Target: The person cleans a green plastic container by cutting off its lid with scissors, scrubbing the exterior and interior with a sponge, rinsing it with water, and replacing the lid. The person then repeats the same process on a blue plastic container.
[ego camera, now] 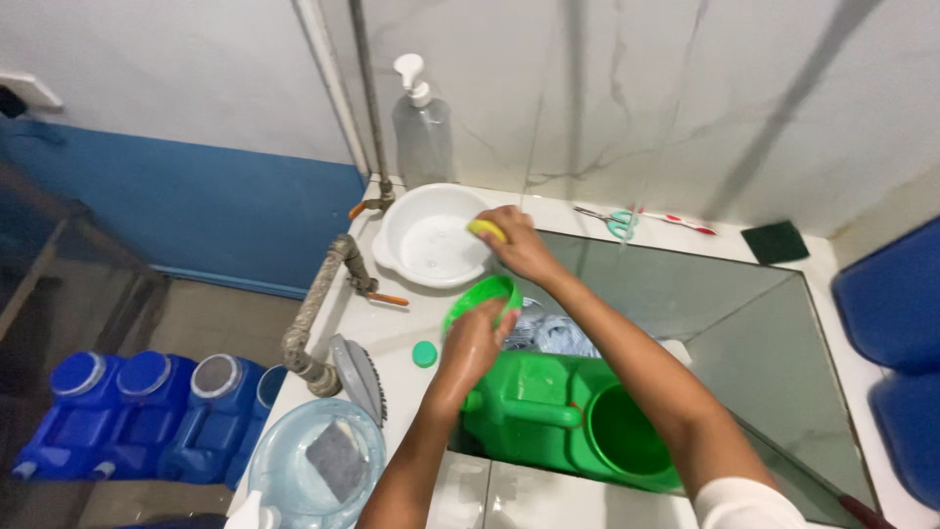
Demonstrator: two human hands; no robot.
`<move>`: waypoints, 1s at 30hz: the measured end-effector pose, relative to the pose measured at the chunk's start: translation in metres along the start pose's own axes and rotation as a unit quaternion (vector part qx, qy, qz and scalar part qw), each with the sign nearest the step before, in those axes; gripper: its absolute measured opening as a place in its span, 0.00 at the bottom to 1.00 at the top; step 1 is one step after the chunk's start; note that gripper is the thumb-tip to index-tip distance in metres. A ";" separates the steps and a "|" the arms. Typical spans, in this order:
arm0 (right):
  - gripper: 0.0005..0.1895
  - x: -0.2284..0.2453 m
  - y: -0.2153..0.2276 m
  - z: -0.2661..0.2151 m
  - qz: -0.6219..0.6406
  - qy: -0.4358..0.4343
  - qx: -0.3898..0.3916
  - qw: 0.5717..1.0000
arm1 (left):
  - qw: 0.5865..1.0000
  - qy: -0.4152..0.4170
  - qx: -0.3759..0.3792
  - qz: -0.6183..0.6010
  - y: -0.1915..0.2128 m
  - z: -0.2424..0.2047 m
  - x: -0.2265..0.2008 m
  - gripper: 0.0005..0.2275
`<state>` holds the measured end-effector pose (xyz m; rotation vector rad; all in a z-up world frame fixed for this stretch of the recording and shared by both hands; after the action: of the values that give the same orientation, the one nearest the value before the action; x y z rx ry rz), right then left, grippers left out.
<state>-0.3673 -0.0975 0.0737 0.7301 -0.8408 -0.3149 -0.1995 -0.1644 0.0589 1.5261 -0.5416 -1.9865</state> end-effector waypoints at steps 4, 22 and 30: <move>0.26 -0.029 -0.118 0.042 -0.076 -0.058 0.157 0.983 | 0.967 -0.058 -0.016 0.248 0.017 -0.031 0.022 0.04; 0.15 -0.216 0.123 -0.148 0.277 -0.500 0.055 0.819 | 0.937 -0.283 0.165 0.119 -0.126 -0.076 -0.039 0.18; 0.10 -0.099 0.188 -0.184 -0.327 0.018 0.221 0.919 | 0.953 -0.261 0.094 0.122 -0.194 -0.009 -0.129 0.16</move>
<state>-0.2942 0.1741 0.0669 1.4409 -0.6121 -0.7187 -0.2045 0.0671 0.0291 0.9552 -1.1043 -2.1798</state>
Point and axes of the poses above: each hand's wrist, its own z-axis towards the middle knuckle, its own y-axis out of the back of the hand, x = y × z, the point moved 10 cm from there along z, towards the middle knuckle, and after that the axes turned 4 degrees about -x, right-handed, at the moved point
